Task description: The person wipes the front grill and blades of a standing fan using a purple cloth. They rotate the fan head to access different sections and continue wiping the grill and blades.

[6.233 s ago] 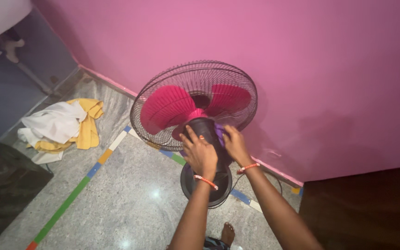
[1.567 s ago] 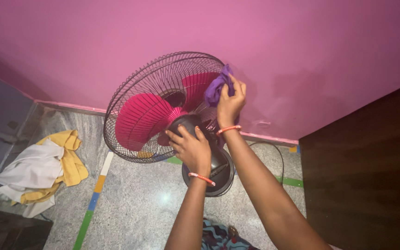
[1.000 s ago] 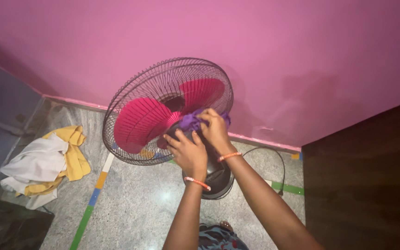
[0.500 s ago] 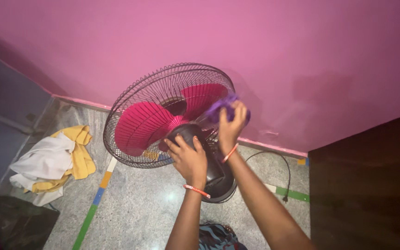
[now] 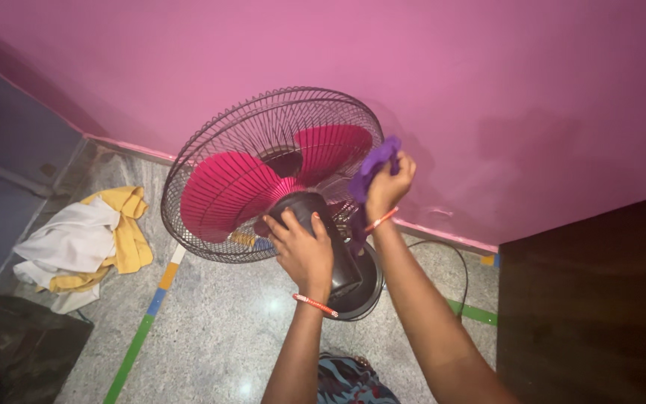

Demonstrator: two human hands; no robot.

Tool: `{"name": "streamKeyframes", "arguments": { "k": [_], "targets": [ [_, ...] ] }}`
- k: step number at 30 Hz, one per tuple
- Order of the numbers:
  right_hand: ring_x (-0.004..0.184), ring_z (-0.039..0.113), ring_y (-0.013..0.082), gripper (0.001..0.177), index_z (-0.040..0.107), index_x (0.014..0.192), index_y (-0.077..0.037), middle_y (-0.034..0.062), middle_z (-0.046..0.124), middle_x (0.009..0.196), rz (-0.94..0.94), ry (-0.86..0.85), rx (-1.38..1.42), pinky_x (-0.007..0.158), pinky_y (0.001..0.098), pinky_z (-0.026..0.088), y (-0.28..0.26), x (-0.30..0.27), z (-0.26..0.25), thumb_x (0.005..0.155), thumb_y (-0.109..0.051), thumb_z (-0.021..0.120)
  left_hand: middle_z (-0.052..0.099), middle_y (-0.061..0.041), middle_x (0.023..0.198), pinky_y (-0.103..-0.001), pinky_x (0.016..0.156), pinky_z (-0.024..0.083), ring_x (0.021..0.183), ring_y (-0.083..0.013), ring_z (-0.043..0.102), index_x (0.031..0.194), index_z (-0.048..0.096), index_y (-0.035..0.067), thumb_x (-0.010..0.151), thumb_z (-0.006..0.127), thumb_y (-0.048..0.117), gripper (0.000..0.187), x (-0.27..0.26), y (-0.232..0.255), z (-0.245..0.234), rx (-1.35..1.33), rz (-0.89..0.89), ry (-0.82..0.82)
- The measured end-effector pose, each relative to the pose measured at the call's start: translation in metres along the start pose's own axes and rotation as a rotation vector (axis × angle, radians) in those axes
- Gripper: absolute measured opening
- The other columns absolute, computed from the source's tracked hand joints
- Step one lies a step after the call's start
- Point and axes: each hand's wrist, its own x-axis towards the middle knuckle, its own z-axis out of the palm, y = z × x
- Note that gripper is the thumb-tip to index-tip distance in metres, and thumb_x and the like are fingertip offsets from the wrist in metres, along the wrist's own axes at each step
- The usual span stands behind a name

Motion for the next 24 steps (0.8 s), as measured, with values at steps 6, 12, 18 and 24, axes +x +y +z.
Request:
{"name": "streamKeyframes", "arguments": {
  "k": [6, 12, 18, 24],
  "targets": [
    [0.103, 0.063, 0.0274, 0.024, 0.069, 0.094, -0.002, 0.011, 0.063, 0.103, -0.063, -0.412, 0.017, 0.094, 0.0379, 0.049, 0.0, -0.069, -0.021, 0.073, 0.011, 0.07, 0.038, -0.037, 0.15, -0.057, 0.094, 0.052, 0.13, -0.0524, 0.048, 0.132, 0.052, 0.003, 0.095, 0.061, 0.042, 0.054, 0.002, -0.002, 0.005, -0.013, -0.004, 0.001],
    [0.099, 0.066, 0.0213, 0.021, 0.072, 0.094, 0.0, 0.0097, 0.066, 0.102, 0.007, -0.278, 0.001, 0.092, 0.0335, 0.052, 0.018, -0.074, -0.019, 0.075, 0.01, 0.073, 0.038, -0.036, 0.15, -0.056, 0.096, 0.051, 0.13, -0.051, 0.049, 0.133, 0.053, 0.004, 0.095, 0.062, 0.042, 0.055, 0.002, -0.004, 0.002, -0.025, 0.002, 0.004],
    [0.095, 0.067, 0.0194, 0.021, 0.069, 0.108, -0.003, 0.0096, 0.071, 0.105, 0.451, -0.085, 0.083, 0.088, 0.0345, 0.053, 0.042, -0.055, -0.01, 0.088, -0.001, 0.067, 0.038, -0.036, 0.15, -0.056, 0.092, 0.051, 0.13, -0.0505, 0.049, 0.134, 0.052, 0.004, 0.095, 0.062, 0.042, 0.055, -0.001, -0.004, 0.002, -0.016, -0.007, 0.01],
    [0.117, 0.054, 0.022, 0.062, 0.04, 0.148, -0.005, 0.0161, 0.053, 0.137, 0.841, -0.411, 0.285, 0.1, 0.0406, 0.045, 0.02, -0.045, -0.023, 0.093, -0.023, 0.064, 0.039, -0.036, 0.15, -0.056, 0.095, 0.052, 0.129, -0.0502, 0.05, 0.134, 0.052, 0.004, 0.095, 0.062, 0.042, 0.055, 0.0, -0.002, 0.003, -0.022, 0.006, 0.031]
  ]
}}
